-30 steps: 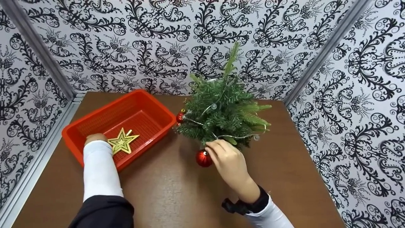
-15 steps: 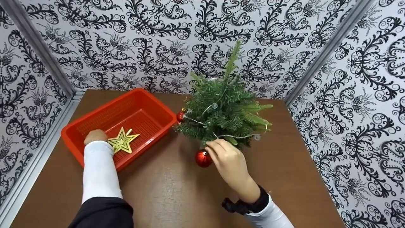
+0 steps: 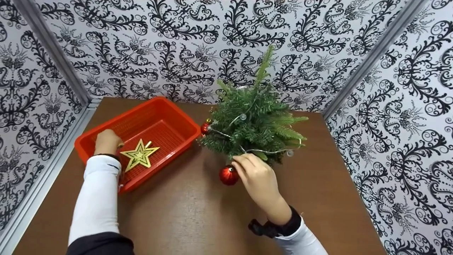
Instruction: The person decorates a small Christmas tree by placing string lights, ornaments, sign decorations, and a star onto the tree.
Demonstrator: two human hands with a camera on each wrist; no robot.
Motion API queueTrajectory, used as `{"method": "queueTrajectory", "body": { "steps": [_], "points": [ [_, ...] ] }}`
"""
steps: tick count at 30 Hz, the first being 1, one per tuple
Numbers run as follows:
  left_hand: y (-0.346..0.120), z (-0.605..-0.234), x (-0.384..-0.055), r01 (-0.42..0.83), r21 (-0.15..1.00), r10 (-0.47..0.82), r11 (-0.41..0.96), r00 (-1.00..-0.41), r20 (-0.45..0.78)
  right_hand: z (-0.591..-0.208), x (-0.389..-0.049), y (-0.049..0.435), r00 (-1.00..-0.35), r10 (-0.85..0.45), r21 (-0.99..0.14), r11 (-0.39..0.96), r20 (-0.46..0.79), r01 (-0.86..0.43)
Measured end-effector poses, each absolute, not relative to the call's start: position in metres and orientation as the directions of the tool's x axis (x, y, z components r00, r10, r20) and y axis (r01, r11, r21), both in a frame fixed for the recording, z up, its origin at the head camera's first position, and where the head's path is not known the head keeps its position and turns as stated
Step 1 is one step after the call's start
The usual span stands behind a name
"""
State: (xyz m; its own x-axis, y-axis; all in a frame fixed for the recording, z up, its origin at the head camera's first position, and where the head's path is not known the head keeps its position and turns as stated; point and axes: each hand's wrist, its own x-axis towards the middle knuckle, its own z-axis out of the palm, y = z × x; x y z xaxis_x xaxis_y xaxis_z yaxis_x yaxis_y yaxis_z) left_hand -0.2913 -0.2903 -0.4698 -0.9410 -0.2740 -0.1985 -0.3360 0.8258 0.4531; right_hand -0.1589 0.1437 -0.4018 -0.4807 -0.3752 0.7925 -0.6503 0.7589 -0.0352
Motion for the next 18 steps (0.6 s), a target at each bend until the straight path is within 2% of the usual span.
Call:
{"method": "queueTrajectory", "body": {
  "steps": [5,18],
  "points": [
    [-0.279,-0.454,-0.290,-0.285,0.526,-0.262,0.802,-0.958,-0.119,-0.401,-0.159,0.143,-0.488,-0.368,-0.054,0.754,0.792,-0.655],
    [-0.241,-0.401,-0.266,-0.056,0.757,-0.101,0.652,-0.995,0.013,-0.402,-0.159,0.144,-0.488,-0.361,-0.060,0.753,0.795,-0.656]
  ]
}}
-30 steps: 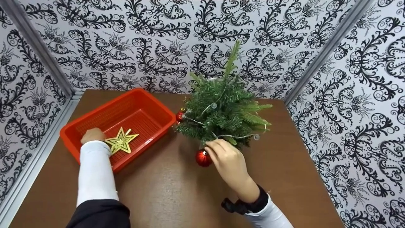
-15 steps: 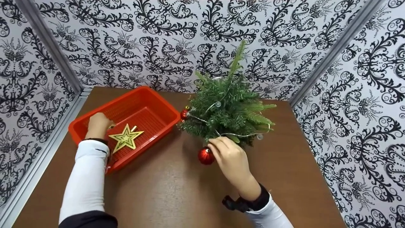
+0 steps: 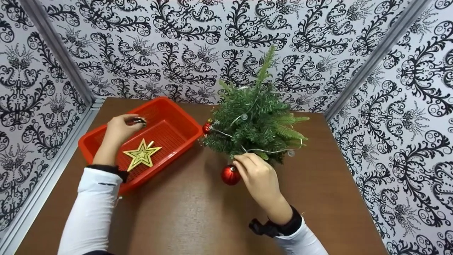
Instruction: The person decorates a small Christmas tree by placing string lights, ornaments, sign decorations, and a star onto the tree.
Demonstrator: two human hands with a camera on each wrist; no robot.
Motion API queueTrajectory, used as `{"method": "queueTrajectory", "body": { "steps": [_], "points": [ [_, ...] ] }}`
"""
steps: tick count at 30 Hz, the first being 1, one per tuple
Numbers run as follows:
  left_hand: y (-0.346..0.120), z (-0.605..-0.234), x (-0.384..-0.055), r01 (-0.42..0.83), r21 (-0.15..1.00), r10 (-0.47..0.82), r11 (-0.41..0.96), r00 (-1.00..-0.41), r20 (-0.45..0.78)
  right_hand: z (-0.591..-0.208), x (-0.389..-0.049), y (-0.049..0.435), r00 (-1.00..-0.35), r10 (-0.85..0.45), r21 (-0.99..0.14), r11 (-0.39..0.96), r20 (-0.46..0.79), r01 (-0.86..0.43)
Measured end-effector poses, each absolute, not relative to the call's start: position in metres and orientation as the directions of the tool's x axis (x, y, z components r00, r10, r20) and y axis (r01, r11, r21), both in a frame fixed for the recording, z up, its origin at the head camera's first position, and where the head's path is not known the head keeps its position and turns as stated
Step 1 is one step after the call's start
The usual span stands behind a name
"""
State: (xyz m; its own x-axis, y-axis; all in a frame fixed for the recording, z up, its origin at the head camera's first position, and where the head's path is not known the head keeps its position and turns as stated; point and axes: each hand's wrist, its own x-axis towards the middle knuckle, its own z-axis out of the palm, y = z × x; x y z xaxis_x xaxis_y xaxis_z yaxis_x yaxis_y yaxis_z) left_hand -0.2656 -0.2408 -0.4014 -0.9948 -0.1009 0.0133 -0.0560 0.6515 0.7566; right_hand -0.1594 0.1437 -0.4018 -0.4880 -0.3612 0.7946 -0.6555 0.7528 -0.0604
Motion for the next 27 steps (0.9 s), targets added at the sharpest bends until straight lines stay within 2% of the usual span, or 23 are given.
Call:
{"method": "queueTrajectory", "body": {
  "steps": [8,15,20,27],
  "points": [
    [-0.203,-0.405,-0.236,0.073,0.883,-0.026,0.463,-0.995,0.096,-0.402,-0.158,0.143,-0.490,-0.359,-0.069,0.748,0.795,-0.660],
    [-0.156,-0.427,-0.205,0.170,0.954,-0.053,0.245,-0.981,0.189,-0.403,-0.157,0.143,-0.489,-0.347,-0.075,0.751,0.800,-0.656],
    [-0.122,-0.451,-0.183,0.223,0.974,-0.086,0.031,-0.971,0.225,-0.405,-0.157,0.144,-0.502,-0.332,-0.091,0.758,0.798,-0.646],
    [-0.095,-0.474,-0.160,0.282,0.942,-0.094,-0.179,-0.958,0.269,-0.404,-0.158,0.143,-0.495,-0.332,-0.087,0.756,0.803,-0.649]
  ]
}}
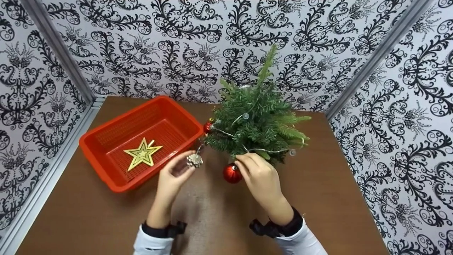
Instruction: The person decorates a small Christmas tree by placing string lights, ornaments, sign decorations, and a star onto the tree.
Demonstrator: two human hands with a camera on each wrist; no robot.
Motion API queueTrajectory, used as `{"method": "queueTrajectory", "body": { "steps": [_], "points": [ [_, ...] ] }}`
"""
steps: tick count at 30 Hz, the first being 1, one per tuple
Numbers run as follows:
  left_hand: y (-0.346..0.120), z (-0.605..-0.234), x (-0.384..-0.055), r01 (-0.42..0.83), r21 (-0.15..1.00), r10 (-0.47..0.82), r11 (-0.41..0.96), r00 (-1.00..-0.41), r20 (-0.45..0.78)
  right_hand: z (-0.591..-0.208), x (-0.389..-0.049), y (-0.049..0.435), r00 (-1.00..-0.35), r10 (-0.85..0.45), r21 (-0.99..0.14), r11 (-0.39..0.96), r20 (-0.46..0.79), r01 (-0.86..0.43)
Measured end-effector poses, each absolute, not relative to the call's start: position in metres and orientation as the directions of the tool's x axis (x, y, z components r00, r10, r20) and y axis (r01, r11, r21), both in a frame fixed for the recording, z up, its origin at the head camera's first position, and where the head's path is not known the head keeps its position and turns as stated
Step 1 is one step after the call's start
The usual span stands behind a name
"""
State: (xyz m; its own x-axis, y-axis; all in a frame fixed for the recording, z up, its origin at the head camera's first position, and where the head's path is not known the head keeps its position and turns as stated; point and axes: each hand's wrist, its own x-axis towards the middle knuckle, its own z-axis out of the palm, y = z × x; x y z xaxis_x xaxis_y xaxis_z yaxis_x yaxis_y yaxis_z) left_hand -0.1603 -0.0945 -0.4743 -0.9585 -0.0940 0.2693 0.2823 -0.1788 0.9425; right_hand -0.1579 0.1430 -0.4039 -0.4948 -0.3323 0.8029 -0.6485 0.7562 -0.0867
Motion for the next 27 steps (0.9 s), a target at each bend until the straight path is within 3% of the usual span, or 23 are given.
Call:
{"method": "queueTrajectory", "body": {
  "steps": [8,16,22,27],
  "points": [
    [-0.078,-0.497,-0.139,0.378,0.834,-0.106,-0.402,-0.924,0.368,-0.408,-0.157,0.144,-0.485,-0.319,-0.100,0.746,0.814,-0.659],
    [-0.080,-0.504,-0.135,0.423,0.808,-0.099,-0.410,-0.901,0.422,-0.413,-0.148,0.151,-0.470,-0.264,-0.163,0.706,0.842,-0.689],
    [-0.081,-0.505,-0.133,0.420,0.821,-0.096,-0.386,-0.904,0.417,-0.427,-0.134,0.169,-0.366,-0.222,-0.151,0.635,0.904,-0.757],
    [-0.082,-0.507,-0.132,0.404,0.831,-0.099,-0.382,-0.912,0.398,-0.447,-0.128,0.185,-0.308,-0.042,-0.216,0.623,0.951,-0.751]
  ]
}}
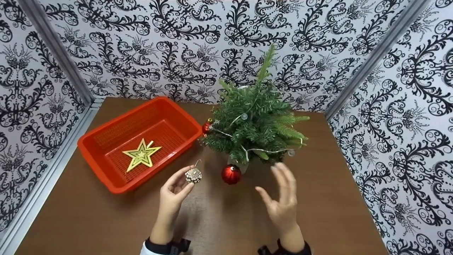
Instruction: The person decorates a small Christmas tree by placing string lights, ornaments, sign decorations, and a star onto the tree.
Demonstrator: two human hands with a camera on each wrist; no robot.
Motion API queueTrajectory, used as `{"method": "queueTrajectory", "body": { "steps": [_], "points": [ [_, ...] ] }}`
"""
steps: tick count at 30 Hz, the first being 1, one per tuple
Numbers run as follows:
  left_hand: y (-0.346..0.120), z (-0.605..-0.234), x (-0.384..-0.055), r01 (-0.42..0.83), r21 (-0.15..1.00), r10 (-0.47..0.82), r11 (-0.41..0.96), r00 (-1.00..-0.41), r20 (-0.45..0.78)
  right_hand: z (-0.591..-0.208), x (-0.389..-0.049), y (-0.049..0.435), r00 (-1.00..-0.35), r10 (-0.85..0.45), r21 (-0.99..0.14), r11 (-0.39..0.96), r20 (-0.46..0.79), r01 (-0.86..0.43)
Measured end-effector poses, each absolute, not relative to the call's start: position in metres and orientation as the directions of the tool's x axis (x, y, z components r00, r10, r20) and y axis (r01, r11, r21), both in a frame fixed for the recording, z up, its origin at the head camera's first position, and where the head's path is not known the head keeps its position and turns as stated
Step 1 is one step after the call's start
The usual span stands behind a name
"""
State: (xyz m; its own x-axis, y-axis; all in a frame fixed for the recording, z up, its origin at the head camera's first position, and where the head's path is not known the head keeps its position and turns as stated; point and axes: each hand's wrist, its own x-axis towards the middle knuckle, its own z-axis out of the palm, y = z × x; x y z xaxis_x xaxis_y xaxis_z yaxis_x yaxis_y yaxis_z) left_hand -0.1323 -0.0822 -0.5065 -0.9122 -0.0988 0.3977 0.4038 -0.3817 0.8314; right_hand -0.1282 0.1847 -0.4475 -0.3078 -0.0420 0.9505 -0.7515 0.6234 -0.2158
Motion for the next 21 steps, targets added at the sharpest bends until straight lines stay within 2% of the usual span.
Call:
{"method": "queueTrajectory", "body": {
  "steps": [2,5,7,10,16,21],
  "points": [
    [-0.082,-0.507,-0.132,0.399,0.831,-0.101,-0.387,-0.914,0.392,-0.458,-0.128,0.192,-0.320,0.030,-0.265,0.638,0.947,-0.723],
    [-0.081,-0.508,-0.131,0.396,0.831,-0.099,-0.390,-0.916,0.389,-0.484,-0.131,0.210,-0.375,0.111,-0.349,0.667,0.920,-0.659],
    [-0.081,-0.508,-0.131,0.394,0.833,-0.098,-0.390,-0.917,0.387,-0.501,-0.133,0.223,-0.438,0.149,-0.414,0.676,0.887,-0.609],
    [-0.082,-0.508,-0.130,0.386,0.837,-0.099,-0.387,-0.920,0.379,-0.523,-0.136,0.239,-0.573,0.184,-0.530,0.666,0.799,-0.525],
    [-0.083,-0.509,-0.129,0.391,0.833,-0.113,-0.391,-0.919,0.378,-0.550,-0.150,0.253,-0.834,0.123,-0.710,0.600,0.538,-0.369],
    [-0.085,-0.511,-0.129,0.403,0.826,-0.113,-0.394,-0.913,0.392,-0.568,-0.171,0.253,-0.943,-0.009,-0.793,0.540,0.331,-0.284]
  ]
}}
